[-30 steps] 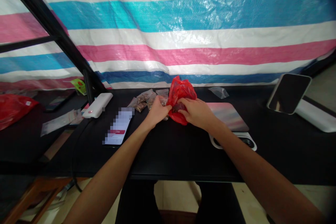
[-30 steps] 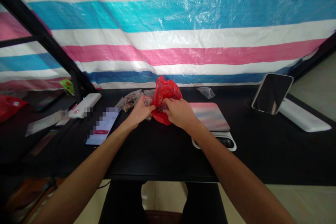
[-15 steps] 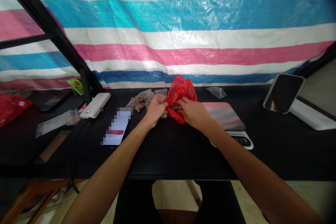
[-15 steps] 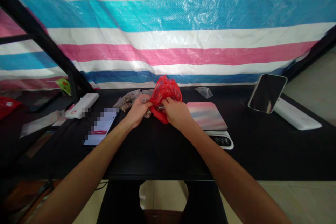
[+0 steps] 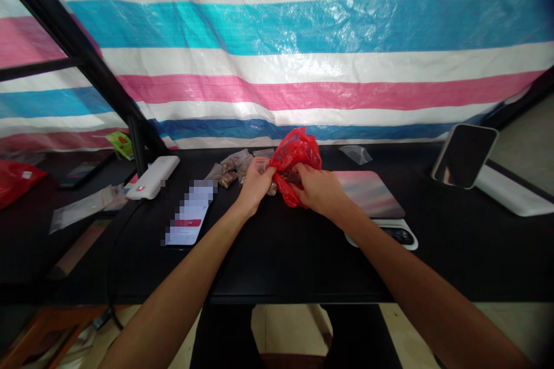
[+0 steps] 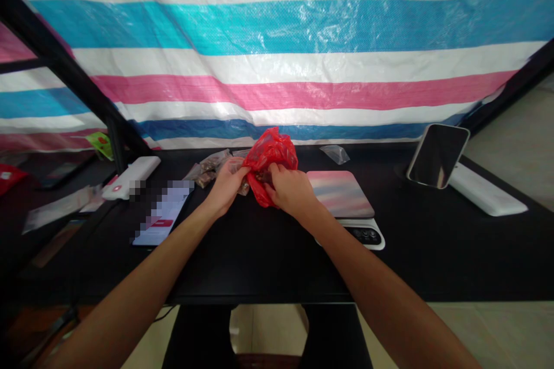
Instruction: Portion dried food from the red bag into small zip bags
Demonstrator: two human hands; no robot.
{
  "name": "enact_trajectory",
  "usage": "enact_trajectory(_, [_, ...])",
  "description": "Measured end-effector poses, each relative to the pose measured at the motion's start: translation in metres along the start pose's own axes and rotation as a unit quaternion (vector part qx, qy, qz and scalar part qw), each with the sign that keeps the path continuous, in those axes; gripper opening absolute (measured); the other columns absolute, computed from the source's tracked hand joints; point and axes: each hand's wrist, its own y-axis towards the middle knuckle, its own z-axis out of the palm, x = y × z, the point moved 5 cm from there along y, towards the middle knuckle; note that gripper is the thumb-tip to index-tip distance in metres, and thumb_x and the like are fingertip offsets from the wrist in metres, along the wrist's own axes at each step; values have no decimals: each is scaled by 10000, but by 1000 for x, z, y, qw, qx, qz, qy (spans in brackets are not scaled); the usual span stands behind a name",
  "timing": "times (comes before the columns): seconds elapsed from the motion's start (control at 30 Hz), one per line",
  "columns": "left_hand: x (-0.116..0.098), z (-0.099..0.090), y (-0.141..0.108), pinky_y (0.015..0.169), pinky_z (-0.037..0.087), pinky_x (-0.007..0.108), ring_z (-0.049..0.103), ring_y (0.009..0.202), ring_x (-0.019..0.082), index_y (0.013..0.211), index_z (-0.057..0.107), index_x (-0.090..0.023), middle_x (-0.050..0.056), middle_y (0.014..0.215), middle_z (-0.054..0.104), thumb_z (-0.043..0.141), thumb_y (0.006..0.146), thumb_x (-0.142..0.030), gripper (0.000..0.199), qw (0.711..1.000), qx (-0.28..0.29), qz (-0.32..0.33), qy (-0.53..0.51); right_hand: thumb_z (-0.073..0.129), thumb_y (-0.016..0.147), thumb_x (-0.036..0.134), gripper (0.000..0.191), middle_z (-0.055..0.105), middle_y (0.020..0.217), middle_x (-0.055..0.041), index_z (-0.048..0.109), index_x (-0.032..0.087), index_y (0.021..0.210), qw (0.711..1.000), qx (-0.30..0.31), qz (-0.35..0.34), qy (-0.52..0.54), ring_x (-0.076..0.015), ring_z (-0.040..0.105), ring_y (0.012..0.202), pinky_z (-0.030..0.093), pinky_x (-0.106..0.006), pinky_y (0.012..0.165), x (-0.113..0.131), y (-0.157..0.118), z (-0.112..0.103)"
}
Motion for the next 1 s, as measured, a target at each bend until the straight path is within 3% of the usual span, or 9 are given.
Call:
enact_trajectory(0.13, [4, 1, 0, 643, 484, 238, 602, 665, 120, 973, 604, -207, -14, 792, 661, 701, 830, -226, 174, 998, 9, 9, 57, 568, 986, 400, 298, 757, 1123, -131, 575, 183, 1190, 1000, -30, 5, -1, -291, 744, 897, 470, -341, 699, -1, -1, -1])
enact_trajectory(0.37, [8, 7, -2, 702, 510, 247, 621, 705, 111, 943, 612, -186, 0, 820, 672, 720, 812, -215, 172, 995, 45, -53, -78, 593, 962, 246, 238, 733, 1191, -112, 612, 193, 1194, 996, -71, -49, 20, -265, 692, 1097, 461, -346, 902, -3, 1, -5])
enact_trajectory(0.53, [4, 9, -5, 653, 501, 226, 628, 686, 106, 899, 627, -184, 2, 817, 692, 764, 745, -193, 206, 988, 79, -77, -104, 568, 993, 314, 245, 760, 1158, -108, 628, 194, 1198, 998, -61, -31, 18, -272, 712, 1056, 459, -359, 872, -6, 2, -5])
enact_trajectory(0.73, [4, -1, 1, 685, 517, 239, 637, 694, 110, 914, 614, -180, -6, 796, 680, 751, 737, -186, 224, 997, 5, -40, -64, 579, 973, 340, 225, 771, 1134, -96, 627, 203, 1145, 997, -60, -15, 36, -273, 725, 994, 458, -358, 841, -2, 1, -8])
enact_trajectory(0.9, [6, 7, -1, 747, 526, 257, 656, 746, 120, 961, 636, -171, 9, 835, 688, 737, 779, -202, 210, 998, 53, -16, -39, 596, 951, 302, 226, 763, 1145, -94, 619, 197, 1150, 997, -57, -45, 39, -266, 718, 1040, 459, -344, 869, -1, 3, -3])
enact_trajectory(1.0, [5, 6, -2, 750, 527, 263, 651, 740, 122, 960, 642, -177, 8, 835, 688, 723, 804, -205, 178, 999, 46, -7, -22, 593, 955, 360, 231, 781, 1055, -88, 609, 193, 1114, 997, -57, -25, 43, -275, 737, 961, 464, -348, 826, -4, 4, -3])
